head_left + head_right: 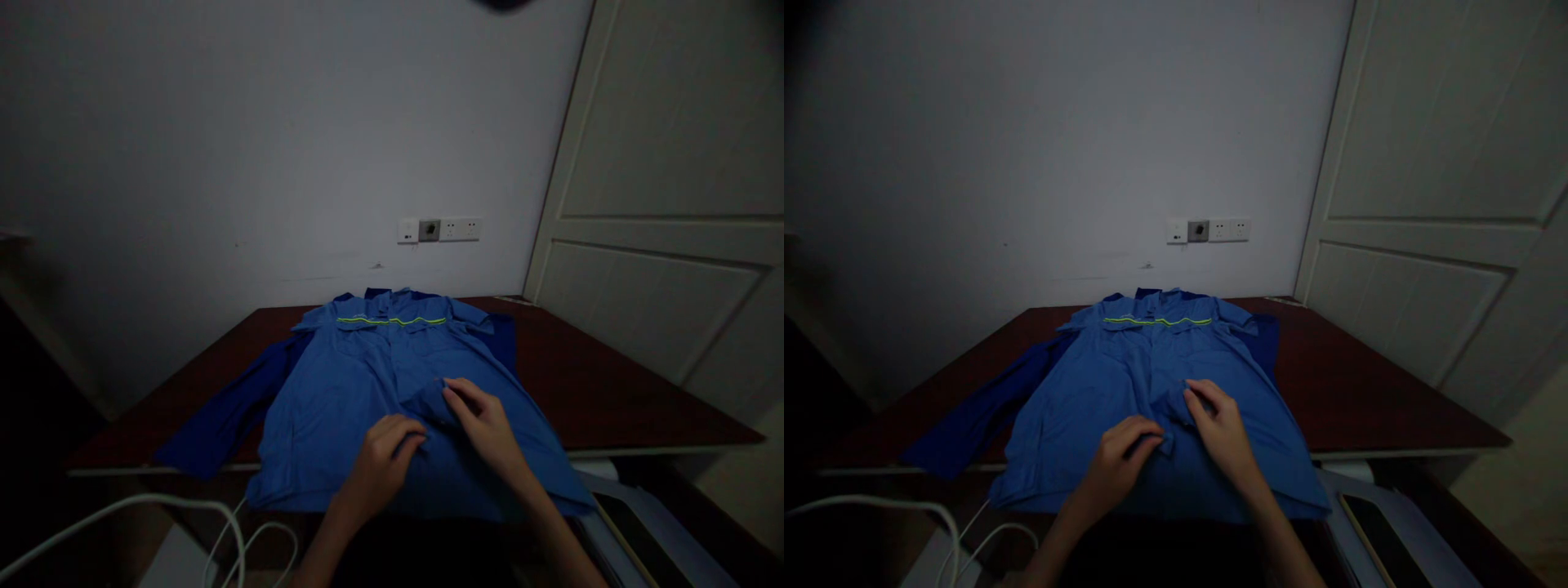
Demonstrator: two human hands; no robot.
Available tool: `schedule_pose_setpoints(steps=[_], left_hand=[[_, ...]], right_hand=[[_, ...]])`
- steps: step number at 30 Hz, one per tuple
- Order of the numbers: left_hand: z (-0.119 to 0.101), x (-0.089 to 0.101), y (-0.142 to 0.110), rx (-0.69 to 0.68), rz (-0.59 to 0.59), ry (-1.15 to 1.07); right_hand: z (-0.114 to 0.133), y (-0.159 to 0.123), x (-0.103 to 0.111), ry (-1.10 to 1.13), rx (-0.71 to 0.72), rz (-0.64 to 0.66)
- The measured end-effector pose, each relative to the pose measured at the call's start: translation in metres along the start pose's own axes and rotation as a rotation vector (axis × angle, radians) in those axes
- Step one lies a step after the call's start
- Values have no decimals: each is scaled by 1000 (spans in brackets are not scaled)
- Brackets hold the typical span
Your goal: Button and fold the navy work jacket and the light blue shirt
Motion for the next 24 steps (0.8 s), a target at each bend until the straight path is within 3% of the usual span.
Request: schedule_pose_setpoints(steps=[6,10,24], left_hand=[[7,3,8,225,-48,-97],[14,-3,8,286,-58,-100],[19,-2,7,274,-23,-106]], right_hand=[[6,0,-17,-24,45,219],[4,2,-23,-5,42,335],[1,4,-24,-54,38,386]])
Point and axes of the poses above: each hand's wrist, its own y-axis towards the middle knuckle, its own x-axis out of the back of the hand, z = x × y, the point moved 1 cm from there along y, towards the middle knuckle, and after that the axes turned 7 degrees about -z, right-handed, at the moved point
